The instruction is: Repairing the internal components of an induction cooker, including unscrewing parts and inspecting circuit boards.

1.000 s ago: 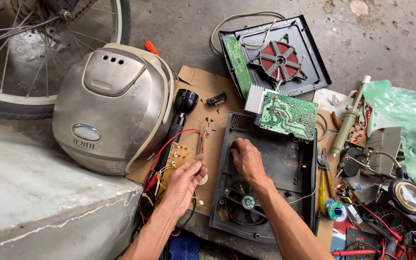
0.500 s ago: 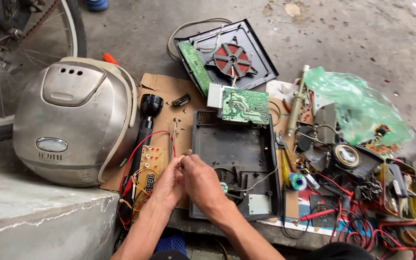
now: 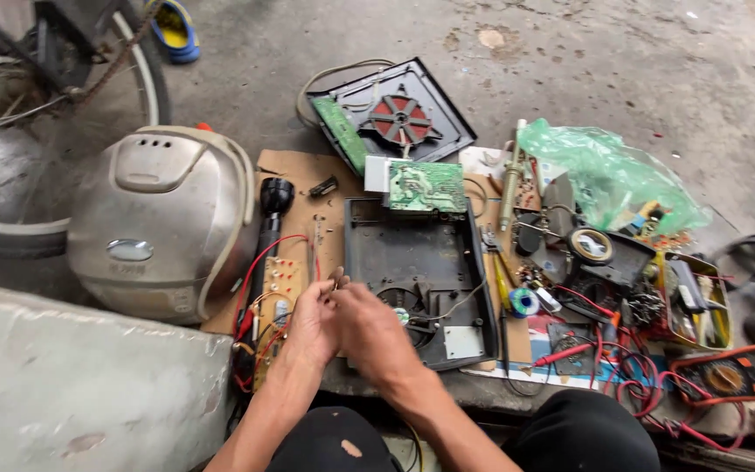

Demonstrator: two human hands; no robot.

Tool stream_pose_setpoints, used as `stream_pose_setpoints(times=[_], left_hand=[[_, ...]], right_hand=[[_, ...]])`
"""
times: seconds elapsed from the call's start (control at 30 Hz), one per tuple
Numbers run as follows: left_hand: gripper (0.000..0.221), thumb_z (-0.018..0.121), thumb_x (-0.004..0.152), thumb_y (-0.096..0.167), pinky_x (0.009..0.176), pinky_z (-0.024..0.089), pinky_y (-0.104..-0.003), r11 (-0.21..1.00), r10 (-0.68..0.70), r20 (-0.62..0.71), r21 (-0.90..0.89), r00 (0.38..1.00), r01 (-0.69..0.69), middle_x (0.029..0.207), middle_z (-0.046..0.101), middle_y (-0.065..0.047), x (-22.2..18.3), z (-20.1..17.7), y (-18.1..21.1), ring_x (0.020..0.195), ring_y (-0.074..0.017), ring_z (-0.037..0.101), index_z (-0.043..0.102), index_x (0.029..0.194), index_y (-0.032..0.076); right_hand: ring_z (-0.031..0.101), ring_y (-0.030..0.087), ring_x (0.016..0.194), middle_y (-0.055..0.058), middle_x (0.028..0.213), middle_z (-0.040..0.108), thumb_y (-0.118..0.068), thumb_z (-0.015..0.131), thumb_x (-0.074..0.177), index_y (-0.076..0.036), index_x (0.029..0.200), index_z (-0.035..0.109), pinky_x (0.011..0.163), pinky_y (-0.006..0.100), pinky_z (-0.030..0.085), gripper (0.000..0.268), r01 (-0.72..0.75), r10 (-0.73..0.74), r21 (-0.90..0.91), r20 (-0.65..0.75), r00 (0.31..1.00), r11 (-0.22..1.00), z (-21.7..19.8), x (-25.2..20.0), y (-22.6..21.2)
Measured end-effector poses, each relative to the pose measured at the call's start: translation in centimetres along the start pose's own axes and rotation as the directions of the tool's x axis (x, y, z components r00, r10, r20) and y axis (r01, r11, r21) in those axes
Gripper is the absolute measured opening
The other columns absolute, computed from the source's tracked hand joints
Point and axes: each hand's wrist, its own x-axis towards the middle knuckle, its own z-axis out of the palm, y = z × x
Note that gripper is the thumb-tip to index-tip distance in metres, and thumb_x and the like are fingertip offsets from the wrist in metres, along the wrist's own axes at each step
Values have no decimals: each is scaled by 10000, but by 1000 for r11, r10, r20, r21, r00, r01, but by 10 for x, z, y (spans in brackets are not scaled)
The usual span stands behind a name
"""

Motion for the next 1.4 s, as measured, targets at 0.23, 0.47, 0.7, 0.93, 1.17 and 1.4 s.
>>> stream_pose_setpoints(times=[0.23, 0.47, 0.7, 0.93, 1.17, 1.4], left_hand=[[284, 680, 989, 79, 813, 634, -192, 779, 323, -4, 569, 946, -264, 1003, 736, -59, 19, 10, 69, 846, -109, 747, 741, 1255, 0], [384, 641, 832, -58, 697, 712, -316, 269, 326, 183, 922, 927, -277, 891, 820, -277, 74, 9, 101, 739, -309, 844, 826, 1169, -41], [314, 751, 971, -44, 693, 660, -183, 200, 330, -5, 978, 944, -65, 1069, 859, -177, 55, 85, 160, 728, -141, 790, 807, 1279, -25], [322, 635, 1057, 35, 965, 658, -319, 712, 169, -32, 695, 985, -100, 1174, 758, -241, 59, 82, 156, 1022, -254, 743, 713, 1319, -134], [328, 597, 1048, 52, 1022, 647, -397, 863, 76, 30, 499, 997, -81, 1199, 725, -314, 55, 58, 127, 1099, -334, 738, 679, 1278, -166], [411, 637, 1022, 107, 1111, 617, -439, 850, 90, -14, 522, 996, -70, 1269, 714, -328, 47, 70, 115, 1192, -380, 732, 650, 1311, -185]], right_hand=[[809, 205, 991, -11, 1075, 800, -185, 821, 986, -256, 1243, 800, 875, 368, 639, 268, -104, 95, -34, -193, 976, 994, -128, 12, 23], [801, 351, 1021, 94, 1017, 796, -426, 771, 1011, -241, 1295, 796, 918, 547, 644, 340, -382, 389, -235, -16, 921, 894, -138, 22, 91], [827, 293, 1085, 74, 1286, 827, -293, 743, 954, -71, 1334, 770, 942, 430, 650, 441, -534, 575, -230, 177, 799, 813, -155, 25, 87], [825, 271, 984, 74, 1225, 831, -321, 747, 953, -80, 1337, 772, 853, 414, 653, 454, -544, 579, -201, 217, 786, 814, -148, 35, 101], [824, 270, 1006, 62, 1247, 825, -324, 750, 955, -91, 1339, 769, 849, 415, 650, 450, -526, 557, -188, 226, 799, 830, -150, 34, 94], [817, 266, 968, 72, 1185, 826, -329, 757, 947, -88, 1321, 776, 849, 421, 642, 446, -514, 545, -187, 218, 810, 838, -153, 28, 103]])
